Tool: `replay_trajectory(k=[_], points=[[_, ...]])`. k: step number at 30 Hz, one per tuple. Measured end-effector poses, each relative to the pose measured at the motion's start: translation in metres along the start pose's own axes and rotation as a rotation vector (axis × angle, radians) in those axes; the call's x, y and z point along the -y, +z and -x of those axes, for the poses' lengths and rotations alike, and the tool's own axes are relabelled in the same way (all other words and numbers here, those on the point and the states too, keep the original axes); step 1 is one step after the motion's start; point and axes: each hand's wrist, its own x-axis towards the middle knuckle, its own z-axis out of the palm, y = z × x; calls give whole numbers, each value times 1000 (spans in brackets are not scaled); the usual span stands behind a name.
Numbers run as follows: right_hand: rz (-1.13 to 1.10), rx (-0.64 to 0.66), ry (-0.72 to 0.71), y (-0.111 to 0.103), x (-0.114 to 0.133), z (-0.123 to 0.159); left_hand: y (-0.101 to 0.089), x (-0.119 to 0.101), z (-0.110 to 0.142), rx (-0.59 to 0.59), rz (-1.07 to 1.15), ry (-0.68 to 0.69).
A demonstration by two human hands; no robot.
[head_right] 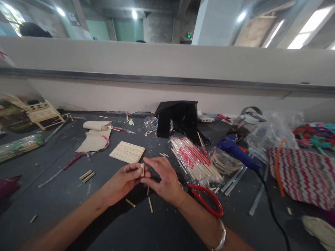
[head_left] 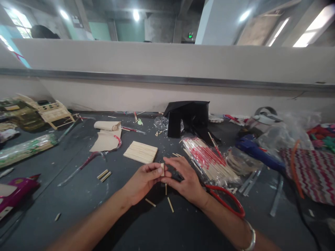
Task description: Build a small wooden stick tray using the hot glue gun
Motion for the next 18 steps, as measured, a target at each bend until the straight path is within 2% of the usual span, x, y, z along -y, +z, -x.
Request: replay_trajectory(k=[9,18], points=[[56,-21,-53,0,2,0,-2,1,1,30,-79,24],[54,-22,-62,-2,4,-1,-2,2,1,-6,-94,0]])
